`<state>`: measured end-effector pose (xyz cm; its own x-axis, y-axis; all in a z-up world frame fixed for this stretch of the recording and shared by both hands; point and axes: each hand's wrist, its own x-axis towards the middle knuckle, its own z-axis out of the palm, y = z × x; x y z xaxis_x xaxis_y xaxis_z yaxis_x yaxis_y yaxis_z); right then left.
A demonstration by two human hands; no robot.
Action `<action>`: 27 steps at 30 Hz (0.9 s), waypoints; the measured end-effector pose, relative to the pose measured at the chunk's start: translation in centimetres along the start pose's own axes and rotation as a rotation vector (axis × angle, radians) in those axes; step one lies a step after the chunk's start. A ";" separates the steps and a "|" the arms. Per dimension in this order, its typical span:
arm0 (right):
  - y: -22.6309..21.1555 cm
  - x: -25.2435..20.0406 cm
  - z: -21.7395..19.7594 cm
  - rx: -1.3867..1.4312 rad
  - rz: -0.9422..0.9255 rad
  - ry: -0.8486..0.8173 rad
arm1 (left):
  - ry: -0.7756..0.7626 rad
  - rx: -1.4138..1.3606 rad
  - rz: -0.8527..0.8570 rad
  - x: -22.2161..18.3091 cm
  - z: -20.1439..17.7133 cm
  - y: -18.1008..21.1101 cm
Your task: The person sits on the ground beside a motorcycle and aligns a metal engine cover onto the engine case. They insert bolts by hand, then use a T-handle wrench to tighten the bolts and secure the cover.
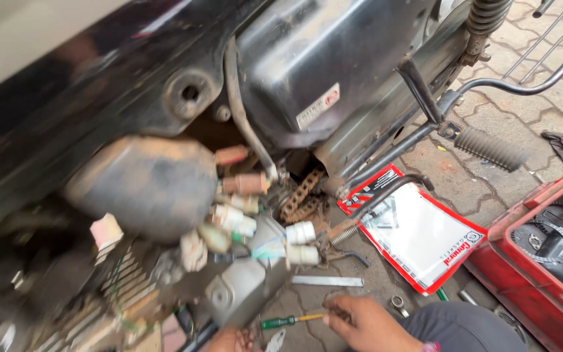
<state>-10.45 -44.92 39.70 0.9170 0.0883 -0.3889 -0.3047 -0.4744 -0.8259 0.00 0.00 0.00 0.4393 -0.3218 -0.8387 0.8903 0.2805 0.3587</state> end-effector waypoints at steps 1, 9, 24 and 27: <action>-0.4 -0.3 -0.2 -0.006 -0.006 -0.010 | -0.015 -0.053 0.002 -2.9 4.1 0.2; 0.1 -2.8 0.6 0.002 -0.117 0.117 | 0.107 -0.236 0.073 -24.6 20.4 -6.0; -0.7 -12.3 8.5 -0.521 -1.080 0.009 | -0.026 -0.205 0.476 -43.4 18.5 -13.5; -1.4 -14.5 8.2 -0.431 -0.913 -0.078 | -0.045 -0.277 0.544 -47.1 20.7 -12.3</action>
<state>-25.45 -38.38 43.15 0.7287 0.6252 0.2795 0.6380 -0.4714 -0.6089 -29.14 -7.00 43.62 0.8321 -0.1028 -0.5450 0.4755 0.6381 0.6056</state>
